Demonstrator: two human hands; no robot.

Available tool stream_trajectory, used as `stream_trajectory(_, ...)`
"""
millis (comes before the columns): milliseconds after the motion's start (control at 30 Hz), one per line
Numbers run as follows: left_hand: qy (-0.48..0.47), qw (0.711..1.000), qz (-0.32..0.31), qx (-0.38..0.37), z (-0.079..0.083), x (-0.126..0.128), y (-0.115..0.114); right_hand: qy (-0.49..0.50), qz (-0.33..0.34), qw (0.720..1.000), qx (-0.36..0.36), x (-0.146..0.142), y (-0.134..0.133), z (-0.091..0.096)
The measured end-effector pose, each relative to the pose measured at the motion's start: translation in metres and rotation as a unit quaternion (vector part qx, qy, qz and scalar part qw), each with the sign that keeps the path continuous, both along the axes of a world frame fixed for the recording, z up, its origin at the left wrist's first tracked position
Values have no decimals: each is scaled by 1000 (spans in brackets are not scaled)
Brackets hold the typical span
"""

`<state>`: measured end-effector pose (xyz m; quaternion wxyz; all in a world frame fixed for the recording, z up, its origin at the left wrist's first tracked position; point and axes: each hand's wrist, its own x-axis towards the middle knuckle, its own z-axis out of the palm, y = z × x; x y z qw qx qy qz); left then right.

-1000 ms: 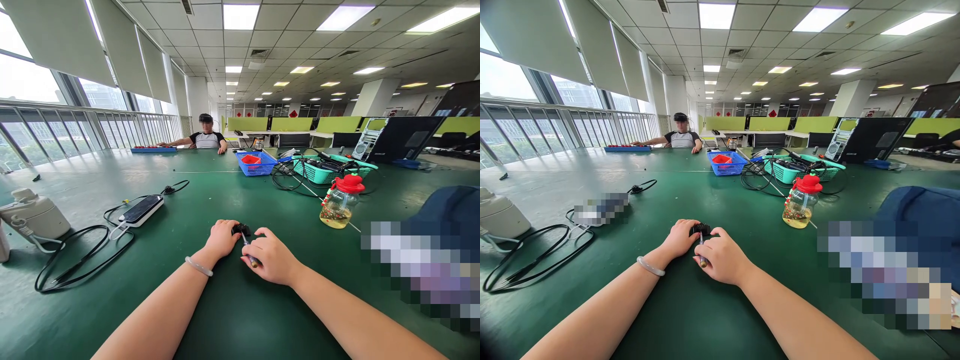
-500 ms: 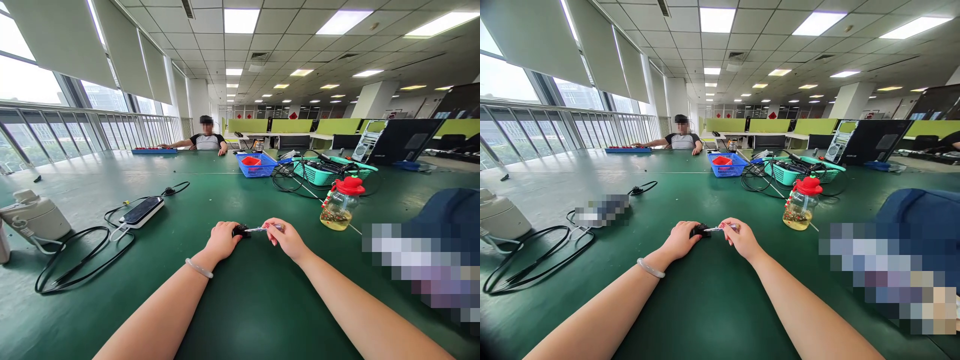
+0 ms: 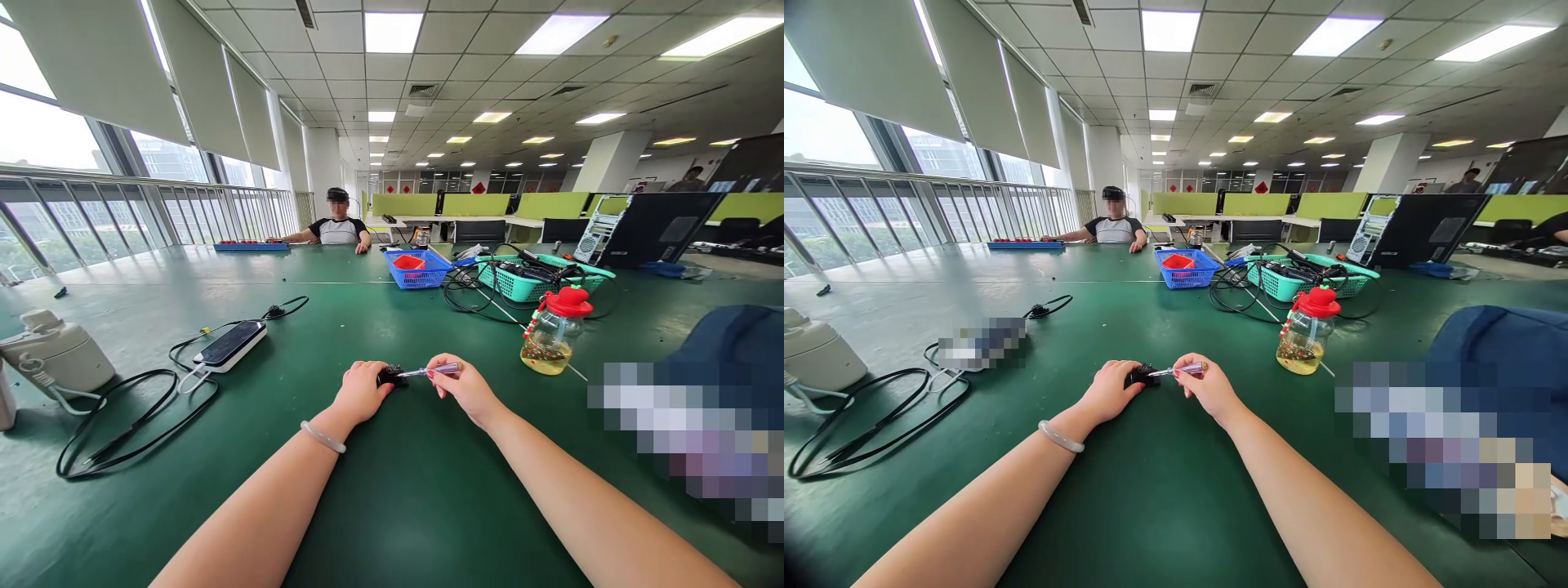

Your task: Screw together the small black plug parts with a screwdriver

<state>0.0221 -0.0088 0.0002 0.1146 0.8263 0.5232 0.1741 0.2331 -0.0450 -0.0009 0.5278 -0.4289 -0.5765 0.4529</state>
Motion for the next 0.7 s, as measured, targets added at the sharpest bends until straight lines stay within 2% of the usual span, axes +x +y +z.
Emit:
stream_trajectory(400,10,1000,3,-6,0,0,0,45,-59,997,-3,0,1,0)
stream_trajectory(700,15,1000,-6,2,-1,-1,1,64,-76,995,2,-2,1,-1)
